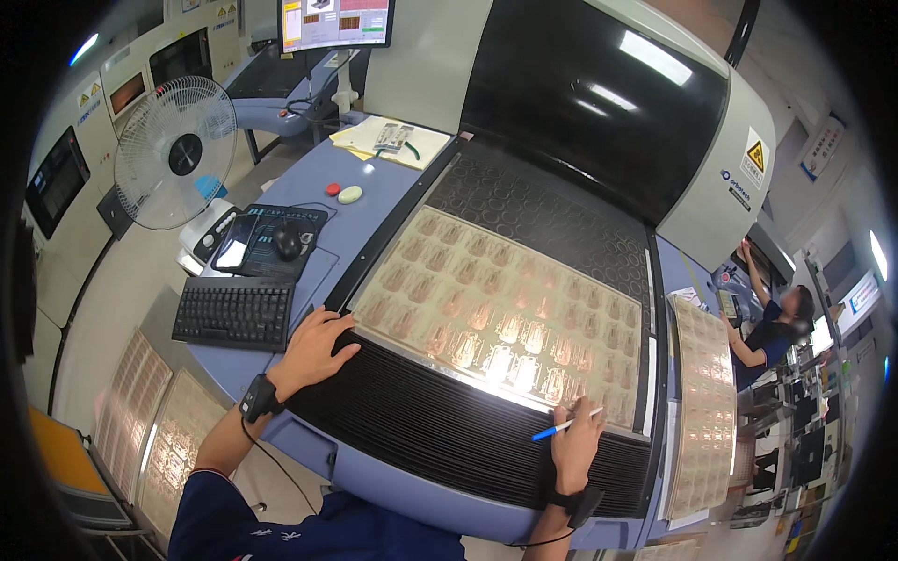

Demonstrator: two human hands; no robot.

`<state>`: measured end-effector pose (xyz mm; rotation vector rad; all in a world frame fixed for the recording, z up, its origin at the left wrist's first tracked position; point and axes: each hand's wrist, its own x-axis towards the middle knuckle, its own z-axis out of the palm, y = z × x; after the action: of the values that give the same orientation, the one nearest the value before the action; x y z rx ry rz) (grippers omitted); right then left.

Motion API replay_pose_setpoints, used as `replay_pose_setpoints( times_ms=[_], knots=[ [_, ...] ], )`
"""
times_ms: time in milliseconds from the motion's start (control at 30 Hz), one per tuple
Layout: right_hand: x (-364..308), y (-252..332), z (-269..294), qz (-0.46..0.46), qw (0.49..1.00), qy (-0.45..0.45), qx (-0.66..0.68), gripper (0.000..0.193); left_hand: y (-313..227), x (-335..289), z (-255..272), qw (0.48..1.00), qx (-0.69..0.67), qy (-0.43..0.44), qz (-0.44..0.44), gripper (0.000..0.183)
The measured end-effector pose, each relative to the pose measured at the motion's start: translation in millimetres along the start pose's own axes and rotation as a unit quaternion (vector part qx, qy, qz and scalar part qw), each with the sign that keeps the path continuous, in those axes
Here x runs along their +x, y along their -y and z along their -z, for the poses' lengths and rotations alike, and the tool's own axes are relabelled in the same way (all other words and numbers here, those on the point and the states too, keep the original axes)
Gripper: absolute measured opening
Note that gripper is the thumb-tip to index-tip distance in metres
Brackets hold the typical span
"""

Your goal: The recorder is inspecting large circuit board panels, marking specific points with a blue pen, and moving them across an inspection machine.

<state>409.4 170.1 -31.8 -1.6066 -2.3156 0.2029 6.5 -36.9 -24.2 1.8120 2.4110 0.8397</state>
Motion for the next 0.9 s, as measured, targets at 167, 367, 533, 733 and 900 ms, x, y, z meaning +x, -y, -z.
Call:
replay_pose_setpoints(
  times_ms=[167,367,533,733,900],
  knots=[
    [2,-2,0,-0.011,1.000,0.011,0.006,0.046,-5,-13,24,0.998,0.018,-0.064,0.017,0.045],
    [1,8,2,0.008,0.998,-0.035,0.045,0.045,56,-101,71,0.917,0.168,-0.298,0.205,0.039],
    [-4,49,14,0.095,0.985,-0.111,0.090,0.051,79,-120,79,0.920,0.206,-0.219,0.253,0.027],
    [-18,147,6,0.239,0.942,0.018,0.234,0.053,-35,-52,40,0.851,-0.495,0.119,0.130,0.037],
    [-4,196,-16,0.280,0.938,0.086,0.187,0.050,-91,-21,-8,0.751,-0.537,0.376,0.084,0.044]
  ],
)
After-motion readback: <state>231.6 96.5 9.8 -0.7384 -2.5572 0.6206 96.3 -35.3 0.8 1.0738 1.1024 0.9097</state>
